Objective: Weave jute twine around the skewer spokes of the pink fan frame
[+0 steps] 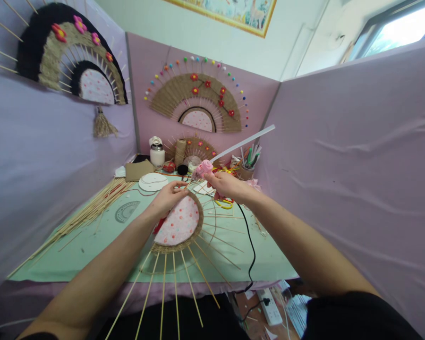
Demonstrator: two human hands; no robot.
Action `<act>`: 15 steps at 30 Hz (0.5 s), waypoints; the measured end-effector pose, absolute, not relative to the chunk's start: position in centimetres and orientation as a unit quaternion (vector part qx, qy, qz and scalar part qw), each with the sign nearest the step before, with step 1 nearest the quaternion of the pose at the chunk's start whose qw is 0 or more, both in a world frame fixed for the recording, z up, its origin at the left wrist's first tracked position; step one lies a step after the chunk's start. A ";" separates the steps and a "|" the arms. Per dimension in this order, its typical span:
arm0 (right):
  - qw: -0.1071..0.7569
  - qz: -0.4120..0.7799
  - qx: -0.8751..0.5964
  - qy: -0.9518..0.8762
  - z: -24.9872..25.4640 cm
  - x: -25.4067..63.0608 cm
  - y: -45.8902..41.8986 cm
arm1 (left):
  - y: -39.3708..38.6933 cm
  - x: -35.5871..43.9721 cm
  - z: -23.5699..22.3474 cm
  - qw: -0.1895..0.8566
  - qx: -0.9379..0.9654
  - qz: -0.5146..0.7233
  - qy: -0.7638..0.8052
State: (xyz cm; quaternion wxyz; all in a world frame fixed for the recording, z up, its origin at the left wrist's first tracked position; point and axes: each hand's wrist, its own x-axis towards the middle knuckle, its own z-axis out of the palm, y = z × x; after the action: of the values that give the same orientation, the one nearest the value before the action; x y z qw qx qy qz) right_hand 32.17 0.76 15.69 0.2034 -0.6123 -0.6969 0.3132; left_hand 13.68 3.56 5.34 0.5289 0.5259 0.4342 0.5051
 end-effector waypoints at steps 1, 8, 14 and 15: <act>0.201 0.313 -0.613 -0.697 15.7 32.2 0.7 | 3.5 13.7 5.4 0.528 0.526 0.505 0.436; 0.203 0.312 -0.613 -0.697 15.8 32.1 0.6 | 3.6 13.7 5.2 0.521 0.533 0.501 0.440; 0.202 0.318 -0.614 -0.694 15.8 32.1 0.7 | 3.8 13.7 5.0 0.521 0.529 0.507 0.437; 0.200 0.316 -0.616 -0.693 15.8 32.1 0.7 | 3.8 13.6 5.0 0.521 0.530 0.507 0.437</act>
State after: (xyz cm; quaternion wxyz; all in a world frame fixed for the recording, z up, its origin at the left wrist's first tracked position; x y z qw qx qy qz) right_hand 32.08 0.71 15.83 0.1996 -0.6162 -0.6933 0.3159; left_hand 13.65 3.79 4.99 0.5212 0.5298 0.4371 0.5066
